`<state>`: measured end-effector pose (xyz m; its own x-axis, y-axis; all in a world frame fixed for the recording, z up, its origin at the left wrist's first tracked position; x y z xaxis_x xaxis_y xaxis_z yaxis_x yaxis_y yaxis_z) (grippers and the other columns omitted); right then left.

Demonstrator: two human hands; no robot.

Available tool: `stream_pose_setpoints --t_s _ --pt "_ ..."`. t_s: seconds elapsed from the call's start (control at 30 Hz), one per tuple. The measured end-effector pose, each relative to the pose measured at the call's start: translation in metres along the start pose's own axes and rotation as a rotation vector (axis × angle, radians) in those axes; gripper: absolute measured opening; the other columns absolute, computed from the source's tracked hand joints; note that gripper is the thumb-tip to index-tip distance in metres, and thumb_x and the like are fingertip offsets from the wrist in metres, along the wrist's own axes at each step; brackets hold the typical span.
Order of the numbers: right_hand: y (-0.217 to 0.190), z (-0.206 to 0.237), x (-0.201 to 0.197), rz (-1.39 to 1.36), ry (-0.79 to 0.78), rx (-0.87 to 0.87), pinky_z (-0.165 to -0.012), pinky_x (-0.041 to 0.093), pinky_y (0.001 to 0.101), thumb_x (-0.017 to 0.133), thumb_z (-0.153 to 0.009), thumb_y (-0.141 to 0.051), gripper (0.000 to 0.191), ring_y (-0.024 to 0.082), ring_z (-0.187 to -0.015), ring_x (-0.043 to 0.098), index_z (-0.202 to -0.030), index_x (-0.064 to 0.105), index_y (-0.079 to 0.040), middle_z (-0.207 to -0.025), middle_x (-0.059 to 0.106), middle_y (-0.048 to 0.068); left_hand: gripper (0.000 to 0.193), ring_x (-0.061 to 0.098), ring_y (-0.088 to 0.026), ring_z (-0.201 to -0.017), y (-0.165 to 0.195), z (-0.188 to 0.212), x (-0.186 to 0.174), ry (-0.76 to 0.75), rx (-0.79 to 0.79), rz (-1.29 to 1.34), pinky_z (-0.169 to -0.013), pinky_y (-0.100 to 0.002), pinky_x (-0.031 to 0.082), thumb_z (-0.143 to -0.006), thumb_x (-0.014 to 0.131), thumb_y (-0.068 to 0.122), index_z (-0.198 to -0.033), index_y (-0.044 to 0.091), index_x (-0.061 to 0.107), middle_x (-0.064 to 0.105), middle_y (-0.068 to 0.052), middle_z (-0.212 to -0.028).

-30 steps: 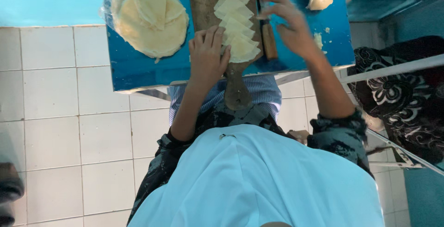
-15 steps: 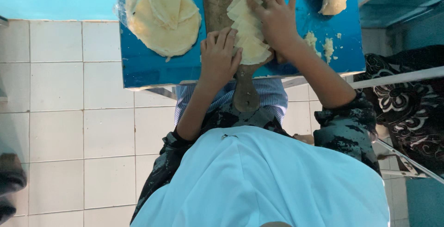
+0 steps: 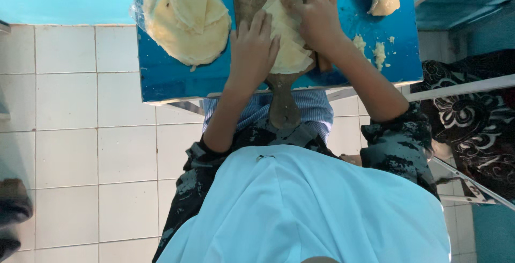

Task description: The person sits at a low table and folds thin dough wrappers around a spoonful of filling, pinching the edges closed to form filled triangular pastries one at a time, placing each finished piece on the cutting board. They occasionally reach into a plastic bag for more dough pieces and use a spoon to add filling.

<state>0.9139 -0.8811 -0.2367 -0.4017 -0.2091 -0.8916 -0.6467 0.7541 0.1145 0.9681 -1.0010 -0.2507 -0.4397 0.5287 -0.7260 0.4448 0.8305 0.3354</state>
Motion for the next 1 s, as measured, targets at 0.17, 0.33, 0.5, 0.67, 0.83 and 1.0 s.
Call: stream_pose_setpoints --t_s 0.17,0.33,0.5,0.67,0.83,1.0 --pt "0.002 -0.011 -0.016 0.132 0.077 0.019 -0.1 0.038 0.0501 0.07 -0.08 -0.005 0.049 0.037 -0.136 0.048 -0.128 0.07 -0.011 -0.14 0.053 0.017 0.034 0.054 -0.034 -0.108 -0.006 -0.02 0.012 -0.092 -0.049 -0.066 -0.085 -0.053 0.042 -0.099 0.065 0.032 -0.119 0.004 0.067 0.061 -0.006 -0.125" --pt "0.007 -0.021 -0.012 -0.164 0.017 0.077 -0.085 0.041 0.0484 0.067 -0.08 0.005 0.067 0.037 -0.117 0.052 -0.143 0.072 -0.018 -0.127 0.053 0.019 0.034 0.054 -0.034 -0.107 -0.004 -0.016 0.004 -0.011 -0.015 -0.044 -0.086 -0.052 0.043 -0.099 0.065 0.03 -0.121 0.005 0.066 0.06 -0.005 -0.125" --pt "0.023 -0.032 0.003 -0.414 -0.055 0.116 -0.084 0.045 0.0436 0.065 -0.077 0.009 0.067 0.035 -0.103 0.056 -0.136 0.078 -0.02 -0.107 0.056 0.016 0.035 0.053 -0.034 -0.105 -0.006 -0.014 0.009 -0.083 -0.042 0.012 -0.085 -0.052 0.043 -0.1 0.064 0.029 -0.124 0.003 0.066 0.061 -0.006 -0.126" --pt "0.033 -0.036 -0.011 -0.563 0.1 0.161 -0.093 0.053 0.0378 0.056 -0.083 0.013 0.058 0.029 -0.107 0.066 -0.123 0.08 -0.021 -0.112 0.067 0.006 0.036 0.053 -0.033 -0.107 -0.004 -0.014 0.002 -0.008 -0.017 -0.012 -0.087 -0.05 0.043 -0.099 0.066 0.03 -0.125 0.005 0.066 0.06 -0.006 -0.13" --pt "0.009 -0.03 -0.023 -0.177 0.081 0.069 -0.089 0.046 0.0484 0.073 -0.084 -0.004 0.049 0.036 -0.109 0.059 -0.131 0.08 -0.017 -0.118 0.059 0.017 0.036 0.053 -0.033 -0.106 -0.005 -0.013 0.005 -0.012 -0.02 -0.018 -0.086 -0.05 0.042 -0.098 0.067 0.029 -0.124 0.004 0.067 0.061 -0.006 -0.13" --pt "0.005 -0.019 -0.026 0.11 0.12 0.007 -0.105 0.038 0.0548 0.072 -0.082 -0.006 0.038 0.038 -0.129 0.051 -0.118 0.077 -0.019 -0.135 0.058 0.015 0.036 0.053 -0.032 -0.105 -0.008 -0.009 0.011 -0.018 -0.026 0.031 -0.088 -0.049 0.042 -0.098 0.067 0.027 -0.126 0.003 0.066 0.062 -0.006 -0.132"
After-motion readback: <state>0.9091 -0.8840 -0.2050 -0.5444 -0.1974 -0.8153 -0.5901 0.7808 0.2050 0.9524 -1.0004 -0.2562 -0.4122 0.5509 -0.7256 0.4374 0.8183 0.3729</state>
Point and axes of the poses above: each hand's wrist, its own z-axis away from the middle knuckle, its own x-axis out of the palm, y = z × x, the point moved 9 cm from there along -z, towards the middle knuckle
